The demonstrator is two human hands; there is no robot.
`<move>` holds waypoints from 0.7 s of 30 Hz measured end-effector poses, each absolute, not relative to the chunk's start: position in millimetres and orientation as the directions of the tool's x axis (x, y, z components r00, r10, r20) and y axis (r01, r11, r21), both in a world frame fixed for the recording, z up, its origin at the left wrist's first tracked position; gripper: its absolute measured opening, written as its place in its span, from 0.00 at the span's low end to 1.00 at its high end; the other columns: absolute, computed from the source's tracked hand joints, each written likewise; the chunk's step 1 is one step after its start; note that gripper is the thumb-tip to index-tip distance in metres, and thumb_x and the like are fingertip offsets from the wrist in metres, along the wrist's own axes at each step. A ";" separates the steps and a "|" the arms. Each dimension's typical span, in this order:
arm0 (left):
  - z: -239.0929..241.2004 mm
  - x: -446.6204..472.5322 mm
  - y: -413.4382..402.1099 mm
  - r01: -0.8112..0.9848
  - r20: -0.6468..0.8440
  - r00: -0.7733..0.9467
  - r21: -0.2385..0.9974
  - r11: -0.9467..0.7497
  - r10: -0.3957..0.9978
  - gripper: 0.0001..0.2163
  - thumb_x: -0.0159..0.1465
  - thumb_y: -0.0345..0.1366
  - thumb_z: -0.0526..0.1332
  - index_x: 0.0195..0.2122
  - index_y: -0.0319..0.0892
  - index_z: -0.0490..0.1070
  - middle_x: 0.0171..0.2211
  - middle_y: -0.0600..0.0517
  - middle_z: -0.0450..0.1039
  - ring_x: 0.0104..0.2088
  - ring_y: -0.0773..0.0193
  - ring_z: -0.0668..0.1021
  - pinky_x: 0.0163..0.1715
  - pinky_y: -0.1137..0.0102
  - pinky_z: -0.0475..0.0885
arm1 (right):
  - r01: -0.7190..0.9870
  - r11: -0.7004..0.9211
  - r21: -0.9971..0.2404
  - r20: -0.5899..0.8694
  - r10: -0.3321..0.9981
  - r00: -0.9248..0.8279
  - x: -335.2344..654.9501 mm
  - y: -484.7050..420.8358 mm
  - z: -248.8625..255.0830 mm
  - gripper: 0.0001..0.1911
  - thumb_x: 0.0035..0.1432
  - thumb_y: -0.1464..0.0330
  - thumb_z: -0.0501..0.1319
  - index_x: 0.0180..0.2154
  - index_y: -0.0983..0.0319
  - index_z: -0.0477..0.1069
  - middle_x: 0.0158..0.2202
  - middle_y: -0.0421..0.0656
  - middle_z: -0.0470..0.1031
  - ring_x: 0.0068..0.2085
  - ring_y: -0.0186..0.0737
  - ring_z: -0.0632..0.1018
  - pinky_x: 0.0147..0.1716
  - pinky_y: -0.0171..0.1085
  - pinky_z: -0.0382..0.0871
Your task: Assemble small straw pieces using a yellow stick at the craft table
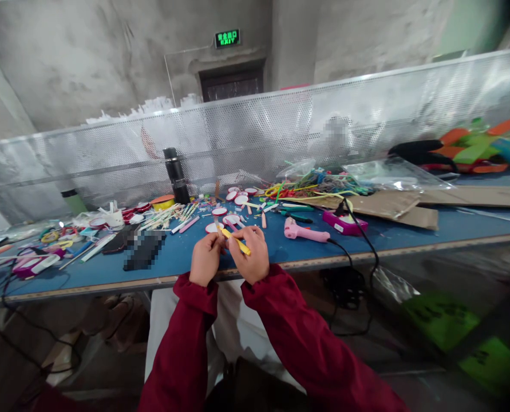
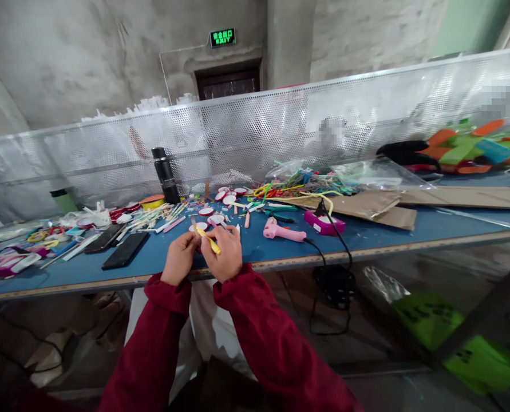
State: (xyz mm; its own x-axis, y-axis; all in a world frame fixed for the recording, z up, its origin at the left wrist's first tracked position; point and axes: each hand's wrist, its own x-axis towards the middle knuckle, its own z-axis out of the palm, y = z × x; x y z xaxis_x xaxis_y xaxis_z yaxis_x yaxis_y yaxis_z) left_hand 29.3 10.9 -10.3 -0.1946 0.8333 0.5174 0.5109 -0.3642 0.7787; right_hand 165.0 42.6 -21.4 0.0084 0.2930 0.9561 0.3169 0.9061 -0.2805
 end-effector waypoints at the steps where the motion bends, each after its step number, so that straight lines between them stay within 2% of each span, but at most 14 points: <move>1: -10.4 29.3 11.0 0.512 0.517 -0.195 0.779 -0.363 0.834 0.11 0.67 0.37 0.56 0.28 0.41 0.72 0.24 0.55 0.72 0.26 0.66 0.72 0.30 0.73 0.64 | 0.321 0.904 -0.283 0.955 0.295 0.012 165.0 42.6 -21.5 0.06 0.64 0.71 0.59 0.33 0.57 0.67 0.29 0.39 0.78 0.33 0.42 0.77 0.48 0.47 0.66; 21: -11.4 28.5 10.4 0.531 0.532 -0.180 0.761 -0.373 0.828 0.11 0.67 0.36 0.56 0.29 0.41 0.73 0.24 0.54 0.73 0.26 0.66 0.73 0.30 0.72 0.65 | 0.327 0.890 -0.317 0.944 0.331 0.013 164.5 43.1 -22.5 0.05 0.64 0.70 0.59 0.33 0.56 0.68 0.30 0.39 0.78 0.33 0.42 0.77 0.50 0.48 0.66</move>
